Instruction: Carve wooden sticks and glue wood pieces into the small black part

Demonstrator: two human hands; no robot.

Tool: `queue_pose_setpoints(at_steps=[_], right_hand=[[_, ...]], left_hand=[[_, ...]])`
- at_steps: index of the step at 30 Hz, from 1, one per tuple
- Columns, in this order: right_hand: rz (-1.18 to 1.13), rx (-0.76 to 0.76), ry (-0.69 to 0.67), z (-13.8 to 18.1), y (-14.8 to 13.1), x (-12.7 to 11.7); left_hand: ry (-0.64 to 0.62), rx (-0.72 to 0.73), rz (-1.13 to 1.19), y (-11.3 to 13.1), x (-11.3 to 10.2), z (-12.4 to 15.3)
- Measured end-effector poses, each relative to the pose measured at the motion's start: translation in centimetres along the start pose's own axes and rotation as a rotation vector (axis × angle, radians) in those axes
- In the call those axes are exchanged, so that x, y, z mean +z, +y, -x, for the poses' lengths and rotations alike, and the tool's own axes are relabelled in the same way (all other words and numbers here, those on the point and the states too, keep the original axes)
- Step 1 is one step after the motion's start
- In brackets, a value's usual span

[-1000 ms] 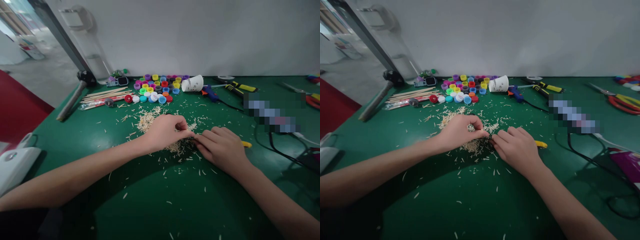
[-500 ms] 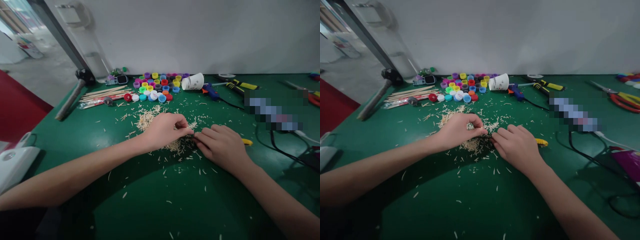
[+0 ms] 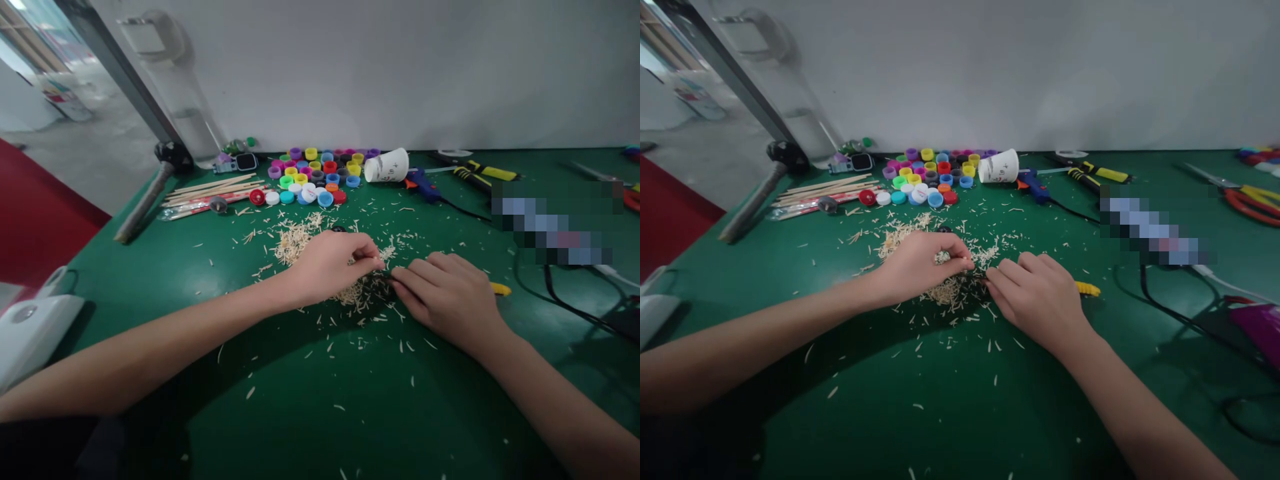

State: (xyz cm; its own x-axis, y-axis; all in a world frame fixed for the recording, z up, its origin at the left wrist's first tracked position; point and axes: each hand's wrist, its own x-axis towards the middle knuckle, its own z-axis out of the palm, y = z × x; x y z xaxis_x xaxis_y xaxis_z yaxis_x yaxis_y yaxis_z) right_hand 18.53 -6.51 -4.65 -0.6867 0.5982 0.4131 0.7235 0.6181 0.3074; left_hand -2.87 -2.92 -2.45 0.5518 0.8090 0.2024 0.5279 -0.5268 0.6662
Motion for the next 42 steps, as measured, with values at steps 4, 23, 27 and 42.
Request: queue_pose_setpoints(at_steps=[4, 23, 27, 42], right_hand=[[-0.025, -0.003, -0.032, -0.05, -0.05, -0.07], [-0.067, 0.042, -0.077, -0.3, 0.2, -0.05], [-0.051, 0.033, -0.075, -0.11, 0.02, -0.01], [-0.01, 0.016, -0.03, 0.03, -0.13, -0.05]], left_hand=[[0.006, 0.006, 0.006, 0.02, 0.01, 0.02], [0.005, 0.014, 0.01, -0.11, 0.05, -0.16], [-0.002, 0.02, -0.006, 0.18, 0.08, -0.04], [0.013, -0.025, 0.027, 0.26, 0.02, -0.02]])
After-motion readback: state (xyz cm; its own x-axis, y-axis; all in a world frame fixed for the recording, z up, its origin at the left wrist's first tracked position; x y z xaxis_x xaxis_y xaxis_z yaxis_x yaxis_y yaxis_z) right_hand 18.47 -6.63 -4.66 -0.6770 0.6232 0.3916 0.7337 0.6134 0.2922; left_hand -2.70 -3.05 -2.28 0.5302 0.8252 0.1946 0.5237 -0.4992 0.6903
